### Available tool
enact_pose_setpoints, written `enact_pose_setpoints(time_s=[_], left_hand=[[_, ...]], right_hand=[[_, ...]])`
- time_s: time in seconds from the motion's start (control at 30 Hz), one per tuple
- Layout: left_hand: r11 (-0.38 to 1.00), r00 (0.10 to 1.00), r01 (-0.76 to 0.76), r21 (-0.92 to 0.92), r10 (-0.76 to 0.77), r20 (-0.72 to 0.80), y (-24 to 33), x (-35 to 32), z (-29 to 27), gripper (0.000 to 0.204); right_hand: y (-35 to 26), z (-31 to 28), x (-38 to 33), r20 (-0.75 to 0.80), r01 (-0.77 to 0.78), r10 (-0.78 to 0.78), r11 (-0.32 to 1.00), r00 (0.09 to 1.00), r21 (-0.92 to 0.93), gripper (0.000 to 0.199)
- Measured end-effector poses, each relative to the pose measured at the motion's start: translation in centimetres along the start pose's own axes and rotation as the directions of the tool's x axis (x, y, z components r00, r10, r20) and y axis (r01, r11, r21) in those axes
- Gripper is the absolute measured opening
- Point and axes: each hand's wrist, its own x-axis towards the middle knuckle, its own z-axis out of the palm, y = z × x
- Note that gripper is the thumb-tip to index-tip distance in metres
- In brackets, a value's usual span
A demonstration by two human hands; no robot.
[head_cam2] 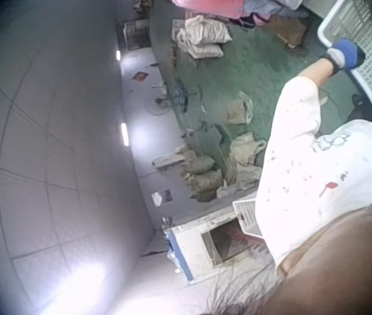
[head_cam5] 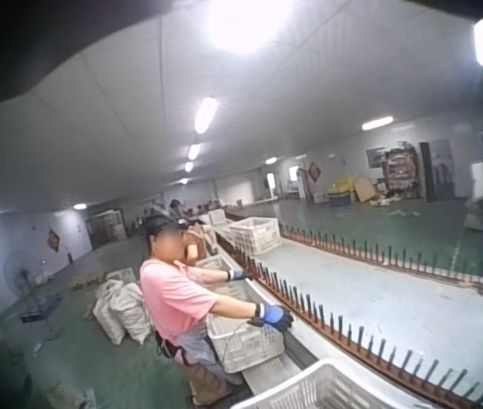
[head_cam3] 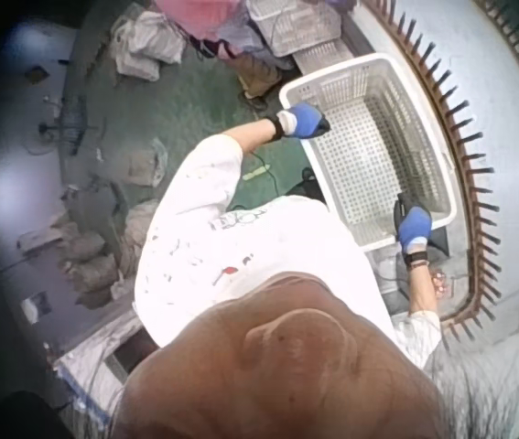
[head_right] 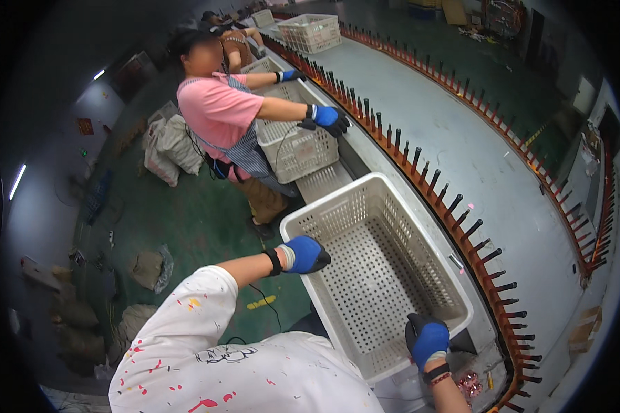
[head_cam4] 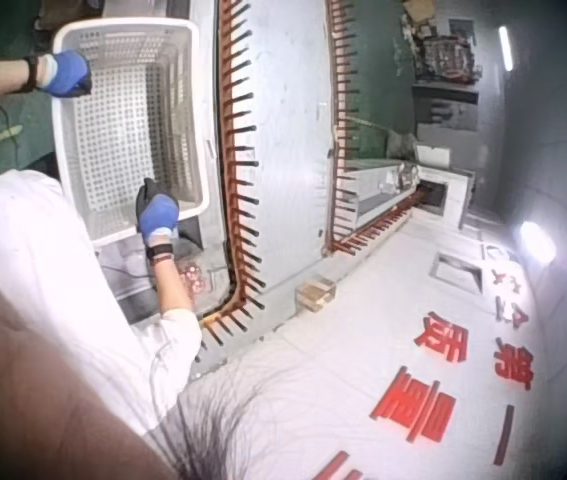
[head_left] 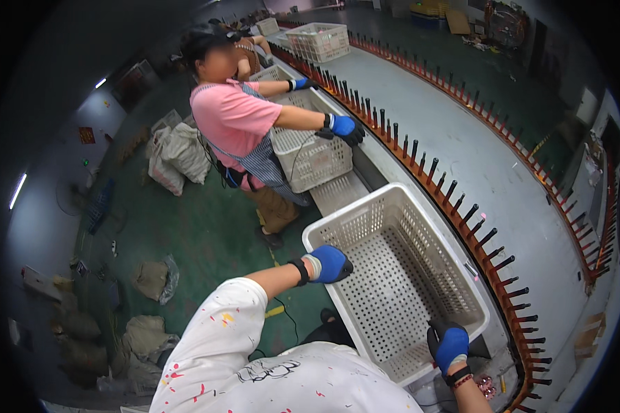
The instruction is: Collecting pink ornaments from a production rack and placing them into a white plastic basket.
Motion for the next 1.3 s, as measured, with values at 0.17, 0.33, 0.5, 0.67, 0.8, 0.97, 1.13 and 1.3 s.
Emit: enact_pose_setpoints(time_s=[0.17, 0.33, 0.5, 0.67, 0.8, 0.97, 1.13, 1.3], left_hand=[[1.000, 1.000, 0.015, -0.017, -0.015, -0.006, 0.6, -0.1, -0.9, 0.022], [0.999, 0.999, 0.032, 0.011, -0.033, 0.037, 0.2, 0.3, -0.9, 0.022], [0.998, 0.997, 0.060, 0.012, -0.060, 0.056, -0.5, 0.4, 0.0, 0.023], [0.999, 0.998, 0.044, -0.026, -0.043, 0.054, -0.1, 0.7, 0.1, 0.023], [0.999, 0.997, 0.037, -0.033, -0.035, 0.068, -0.3, 1.0, 0.6, 0.021], [0.997, 0.988, 0.080, -0.004, -0.079, 0.136, -0.2, 1.5, -0.2, 0.025], [0.998, 0.991, 0.065, 0.000, -0.064, 0.120, 0.0, 1.2, -0.9, 0.024], [0.999, 0.999, 0.011, -0.038, -0.009, 0.048, 0.2, 1.3, -0.9, 0.020]], right_hand=[[0.0, -0.5, 0.2, -0.043, 0.005, -0.005, 1.000, 0.999, 0.014, 0.015], [-0.1, -0.8, 0.6, -0.072, 0.036, -0.034, 0.999, 0.997, 0.033, 0.015], [-0.2, -1.0, 0.6, -0.030, 0.016, -0.015, 1.000, 0.999, 0.022, 0.015], [-0.2, -1.2, 0.3, -0.020, 0.006, -0.006, 1.000, 1.000, 0.028, 0.014], [-0.3, -1.2, 0.2, -0.032, -0.010, 0.011, 0.998, 0.999, 0.056, 0.014], [0.3, -1.4, 0.6, -0.051, 0.026, -0.025, 0.999, 0.998, 0.020, 0.014], [0.5, -1.5, 1.1, -0.051, 0.037, -0.036, 0.999, 0.998, 0.023, 0.014], [0.6, -1.8, 1.0, -0.061, 0.049, -0.049, 0.999, 0.997, 0.003, 0.014]])
